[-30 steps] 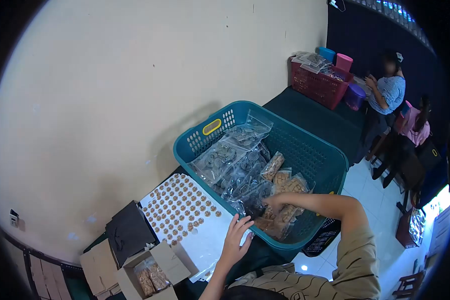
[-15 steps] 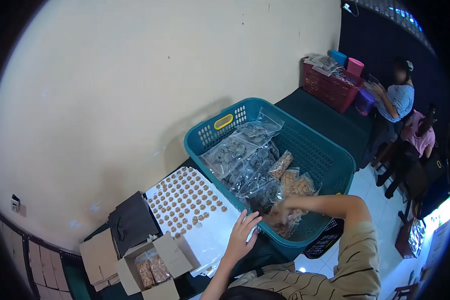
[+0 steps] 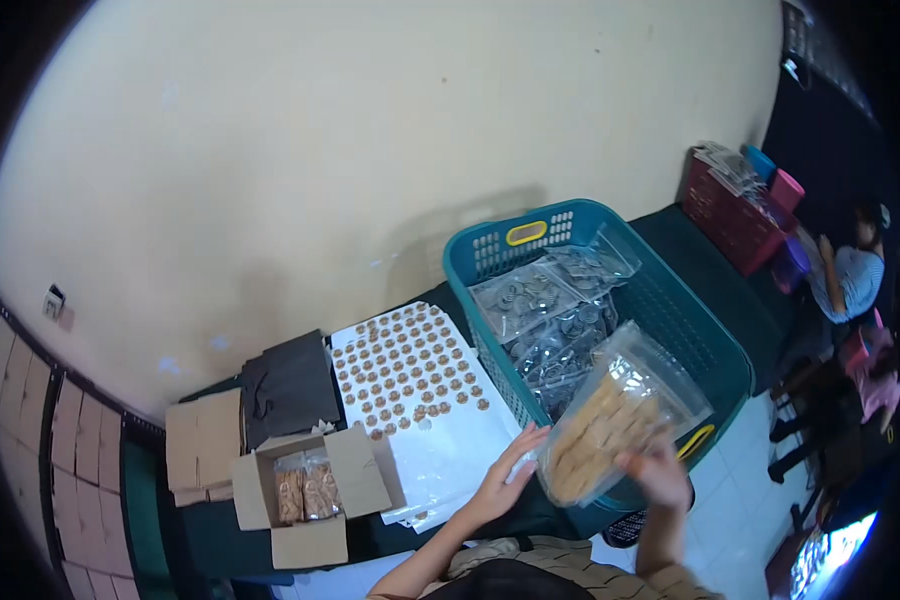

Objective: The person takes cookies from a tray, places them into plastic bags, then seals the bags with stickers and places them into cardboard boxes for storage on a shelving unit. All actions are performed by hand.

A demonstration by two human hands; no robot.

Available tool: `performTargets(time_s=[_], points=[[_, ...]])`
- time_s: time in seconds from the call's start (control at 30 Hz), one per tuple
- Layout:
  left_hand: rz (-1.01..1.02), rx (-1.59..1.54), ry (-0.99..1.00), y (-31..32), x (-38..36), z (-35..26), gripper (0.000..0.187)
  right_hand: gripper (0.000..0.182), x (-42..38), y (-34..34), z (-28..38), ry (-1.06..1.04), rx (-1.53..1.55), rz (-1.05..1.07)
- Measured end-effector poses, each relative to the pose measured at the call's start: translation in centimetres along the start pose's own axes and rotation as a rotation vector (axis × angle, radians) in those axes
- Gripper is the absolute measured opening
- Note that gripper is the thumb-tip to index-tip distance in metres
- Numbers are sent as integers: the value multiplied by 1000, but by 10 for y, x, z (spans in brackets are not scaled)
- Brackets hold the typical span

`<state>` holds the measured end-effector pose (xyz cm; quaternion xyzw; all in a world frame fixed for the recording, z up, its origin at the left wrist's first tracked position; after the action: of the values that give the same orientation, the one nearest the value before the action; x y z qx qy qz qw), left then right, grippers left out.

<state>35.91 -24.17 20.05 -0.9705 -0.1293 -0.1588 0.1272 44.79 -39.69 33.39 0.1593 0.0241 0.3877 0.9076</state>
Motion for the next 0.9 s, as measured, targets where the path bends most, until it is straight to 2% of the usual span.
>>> performTargets(time_s=[0.03,0.07,0.13,0.17,0.23,0.3,0.37,0.4,0.43,0.47,0.5,0.57,0.6,0.67,0.73,0.8,0.9], points=[[43,-285,-241,-7,-7,3,48,38,-1,7,-22,-59,-86,151],[58,-290,-315,-18,-12,5,66,37,2,16,-42,-119,-166,300],[-30,-753,-724,-37,-32,4,75,36,7,64,-66,60,-82,242],[-49,-694,-768,-50,-40,1,84,35,11,76,-92,119,3,213],[-134,-629,-775,-68,-66,22,78,35,25,82,-143,183,90,194],[-213,-565,-778,-83,-96,45,72,34,42,83,-176,186,-114,186],[-201,-166,-740,-96,-123,58,49,34,53,87,-210,213,-151,266],[-311,-89,-701,-97,-119,42,28,34,58,89,-225,234,-191,337],[-413,-94,-716,-99,-123,39,27,37,63,88,-241,334,-276,344],[-515,-101,-729,-102,-131,39,26,37,71,86,-259,339,-277,350],[-522,-104,-732,-104,-139,43,26,35,82,80,-280,333,-331,293],[-722,-155,-750,-118,-160,53,25,34,110,56,-337,260,-471,126],[-716,-85,-877,-127,-170,48,23,36,124,37,-371,194,-555,15],[-886,-131,-710,-140,-168,38,22,37,151,1,-414,209,-827,-99],[-871,-87,-742,-154,-177,34,23,32,163,-14,-424,-25,-1069,-182],[-982,-125,-630,-169,-179,31,23,24,171,-23,-424,153,-1027,-223],[-945,-51,-727,-191,-200,41,20,16,173,-19,-420,11,-1185,-187]])
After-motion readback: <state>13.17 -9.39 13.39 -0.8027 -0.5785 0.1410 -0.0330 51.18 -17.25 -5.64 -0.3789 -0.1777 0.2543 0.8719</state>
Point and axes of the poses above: each hand's wrist, its own x-axis towards the middle knuckle, its own y-axis out of the palm, z = x × y, the point moved 3 cm from there along x, towards the middle knuckle, and after that the axes turned 11 degrees about x, right-handed, at the moved point
